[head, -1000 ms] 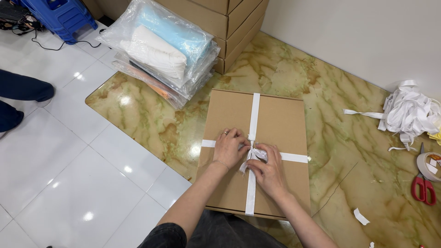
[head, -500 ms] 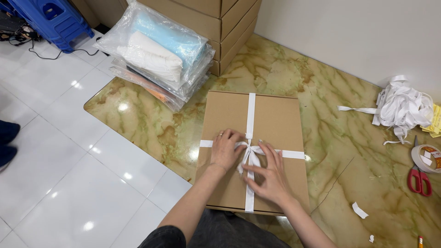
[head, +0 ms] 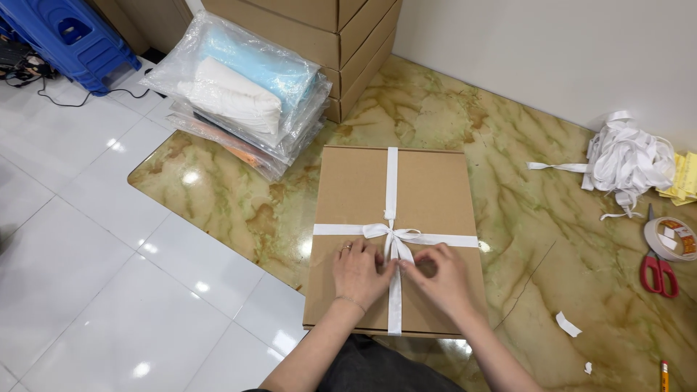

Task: The person ties a white ribbon around a cardboard box, forming a bow on top. They then pick up a yellow sticky note and a pencil, write on the note, and attach it to the ribbon on the box.

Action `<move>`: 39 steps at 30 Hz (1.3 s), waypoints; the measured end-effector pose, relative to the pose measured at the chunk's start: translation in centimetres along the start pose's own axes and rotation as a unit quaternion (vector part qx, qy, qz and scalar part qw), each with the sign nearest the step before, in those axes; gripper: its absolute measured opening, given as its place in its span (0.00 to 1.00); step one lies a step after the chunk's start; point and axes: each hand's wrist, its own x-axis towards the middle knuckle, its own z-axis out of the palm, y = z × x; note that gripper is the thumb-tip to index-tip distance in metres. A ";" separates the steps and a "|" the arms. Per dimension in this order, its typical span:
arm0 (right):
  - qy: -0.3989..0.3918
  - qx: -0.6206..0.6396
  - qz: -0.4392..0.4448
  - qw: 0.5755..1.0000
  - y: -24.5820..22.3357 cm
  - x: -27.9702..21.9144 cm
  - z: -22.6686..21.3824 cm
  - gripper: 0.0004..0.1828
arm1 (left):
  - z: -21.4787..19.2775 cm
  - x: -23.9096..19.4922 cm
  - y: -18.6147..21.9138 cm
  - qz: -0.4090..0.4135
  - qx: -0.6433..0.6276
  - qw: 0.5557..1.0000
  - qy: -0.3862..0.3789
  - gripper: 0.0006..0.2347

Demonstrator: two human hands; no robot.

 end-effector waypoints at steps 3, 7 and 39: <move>-0.049 -0.089 0.007 0.995 0.6 0.5 0.3 0.12 | 1.8 0.7 -2.3 0.011 0.041 0.999 0.033 0.12; -0.044 -0.116 0.019 0.992 0.8 0.5 -1.5 0.12 | 0.0 0.3 -5.3 -0.027 0.059 0.996 0.066 0.11; 0.041 -0.090 -0.191 0.977 0.4 0.1 0.7 0.26 | -0.5 -0.5 -2.8 0.207 0.150 0.966 0.024 0.29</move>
